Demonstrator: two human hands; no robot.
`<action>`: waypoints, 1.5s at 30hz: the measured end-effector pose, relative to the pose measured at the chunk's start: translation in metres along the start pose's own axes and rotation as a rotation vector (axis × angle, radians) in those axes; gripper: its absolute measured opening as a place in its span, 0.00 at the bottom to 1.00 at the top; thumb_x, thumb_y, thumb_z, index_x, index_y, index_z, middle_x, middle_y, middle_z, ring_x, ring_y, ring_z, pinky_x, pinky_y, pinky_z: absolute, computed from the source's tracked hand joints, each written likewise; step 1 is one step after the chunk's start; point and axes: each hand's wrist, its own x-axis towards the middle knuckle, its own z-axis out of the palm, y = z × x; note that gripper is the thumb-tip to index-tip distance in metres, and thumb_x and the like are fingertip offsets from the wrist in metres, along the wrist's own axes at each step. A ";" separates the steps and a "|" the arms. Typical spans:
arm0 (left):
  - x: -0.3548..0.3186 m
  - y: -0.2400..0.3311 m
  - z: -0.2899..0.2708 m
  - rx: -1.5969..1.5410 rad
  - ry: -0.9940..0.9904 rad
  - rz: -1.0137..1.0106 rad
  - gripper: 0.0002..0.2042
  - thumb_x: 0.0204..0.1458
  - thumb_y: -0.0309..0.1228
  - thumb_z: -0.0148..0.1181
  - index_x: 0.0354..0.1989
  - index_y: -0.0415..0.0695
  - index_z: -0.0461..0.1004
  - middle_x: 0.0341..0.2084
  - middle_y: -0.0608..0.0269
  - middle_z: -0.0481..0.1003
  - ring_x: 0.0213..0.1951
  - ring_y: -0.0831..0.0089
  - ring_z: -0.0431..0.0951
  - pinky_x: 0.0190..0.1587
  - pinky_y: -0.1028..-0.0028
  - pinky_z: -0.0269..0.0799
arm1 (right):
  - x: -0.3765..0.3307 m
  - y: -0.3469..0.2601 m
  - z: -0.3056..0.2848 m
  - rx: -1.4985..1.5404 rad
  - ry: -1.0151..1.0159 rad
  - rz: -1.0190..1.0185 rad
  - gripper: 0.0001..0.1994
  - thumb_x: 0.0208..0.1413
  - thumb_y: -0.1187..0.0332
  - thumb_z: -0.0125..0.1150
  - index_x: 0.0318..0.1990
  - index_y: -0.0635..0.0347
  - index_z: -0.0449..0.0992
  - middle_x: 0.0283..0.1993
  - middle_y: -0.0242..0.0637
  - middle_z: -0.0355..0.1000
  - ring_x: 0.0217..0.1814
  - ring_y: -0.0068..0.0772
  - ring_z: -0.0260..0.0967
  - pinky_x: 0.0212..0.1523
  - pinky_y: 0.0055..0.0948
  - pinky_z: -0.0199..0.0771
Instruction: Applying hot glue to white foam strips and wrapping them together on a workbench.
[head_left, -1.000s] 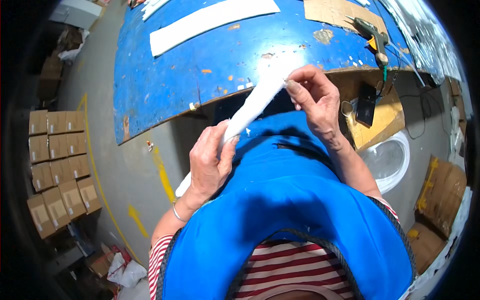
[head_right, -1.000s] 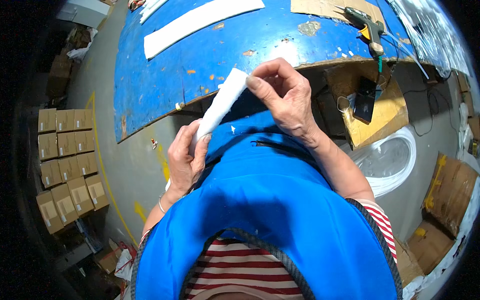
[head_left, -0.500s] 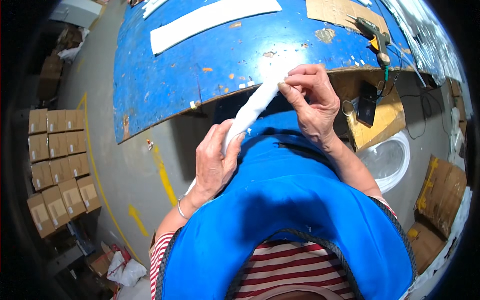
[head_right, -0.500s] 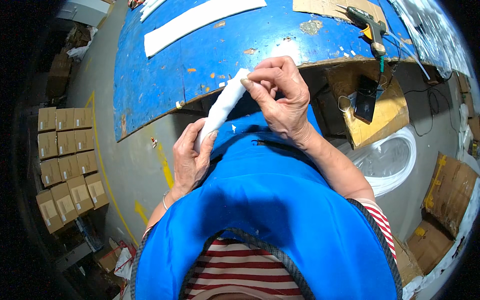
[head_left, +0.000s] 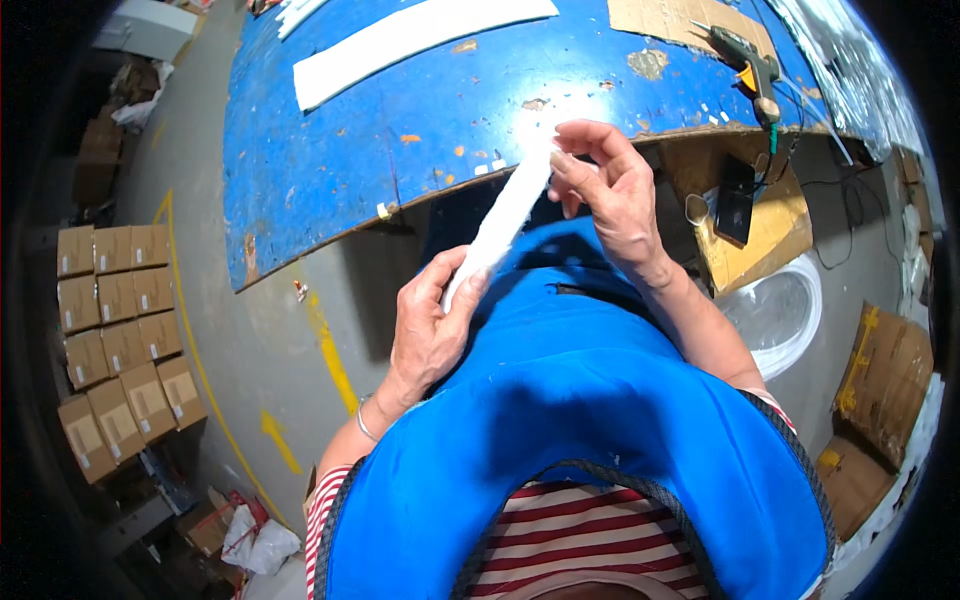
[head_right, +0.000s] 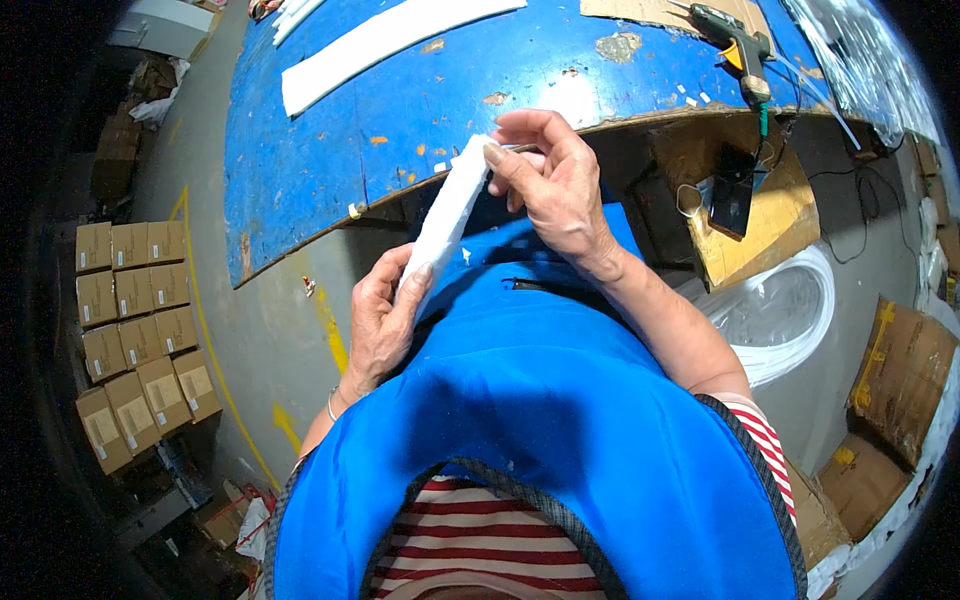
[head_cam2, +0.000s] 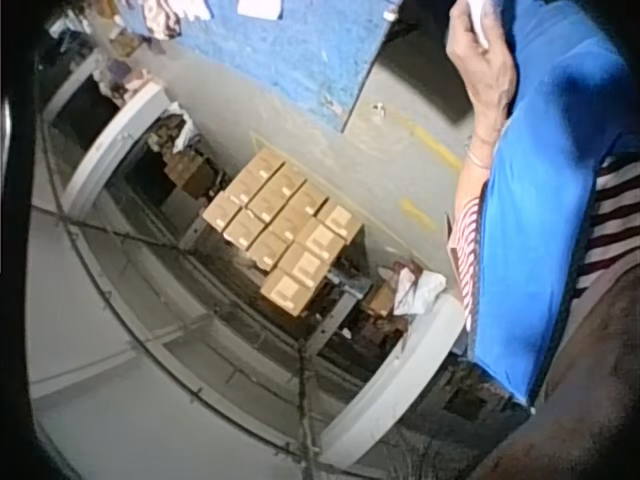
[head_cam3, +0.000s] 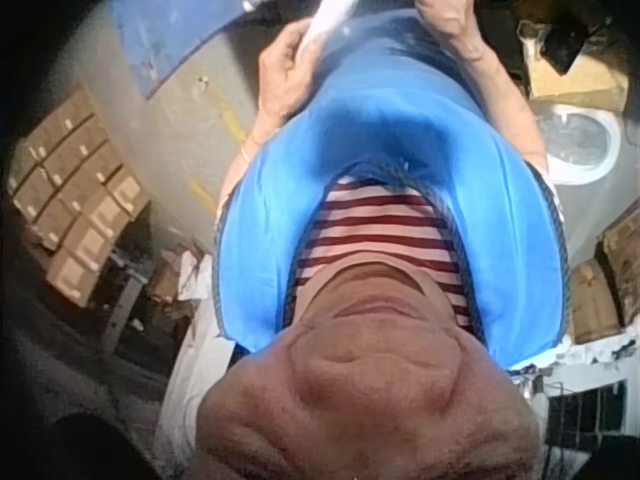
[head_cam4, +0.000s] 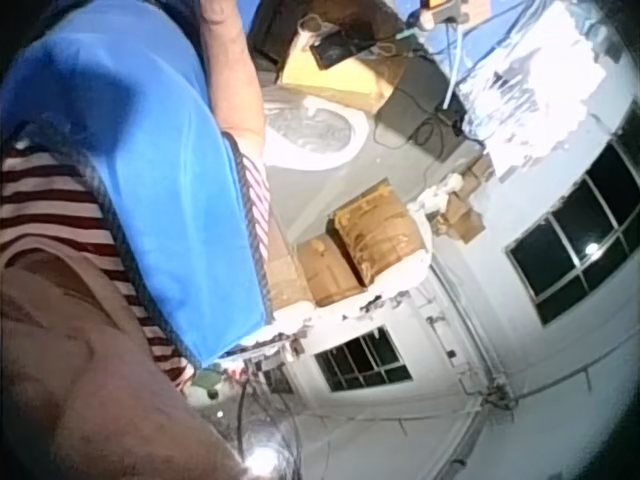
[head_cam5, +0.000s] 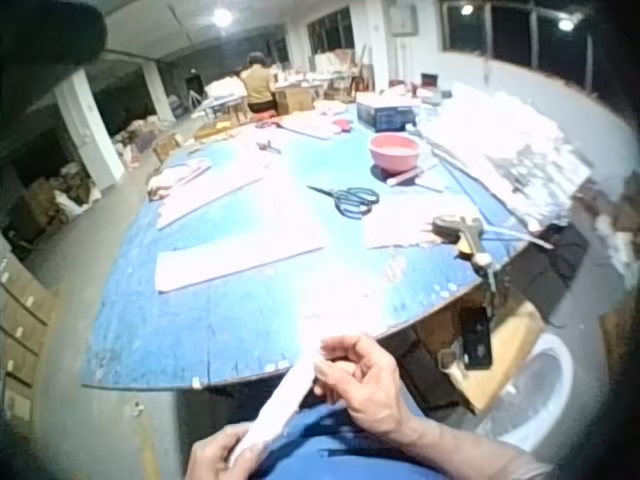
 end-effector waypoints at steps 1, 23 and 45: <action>0.001 -0.002 0.000 -0.036 -0.008 -0.014 0.11 0.53 0.30 0.53 0.42 0.36 0.71 0.27 0.58 0.74 0.28 0.76 0.72 0.31 0.76 0.67 | 0.001 0.000 0.000 -0.003 0.017 0.028 0.16 0.53 0.69 0.58 0.47 0.64 0.66 0.31 0.33 0.68 0.26 0.18 0.65 0.24 0.15 0.64; 0.038 0.041 -0.004 -0.396 -0.332 -0.158 0.13 0.56 0.34 0.51 0.43 0.37 0.68 0.27 0.68 0.70 0.29 0.84 0.67 0.31 0.83 0.64 | -0.023 -0.027 0.007 -0.084 -0.211 -0.146 0.11 0.53 0.76 0.56 0.43 0.66 0.65 0.36 0.36 0.69 0.33 0.21 0.67 0.32 0.19 0.68; 0.003 0.053 -0.009 -0.466 -0.147 -0.061 0.15 0.44 0.19 0.61 0.42 0.35 0.70 0.33 0.56 0.76 0.34 0.74 0.76 0.38 0.75 0.73 | -0.026 -0.052 0.005 -0.328 -0.406 -0.593 0.07 0.44 0.76 0.60 0.33 0.63 0.70 0.42 0.47 0.67 0.33 0.29 0.67 0.33 0.23 0.68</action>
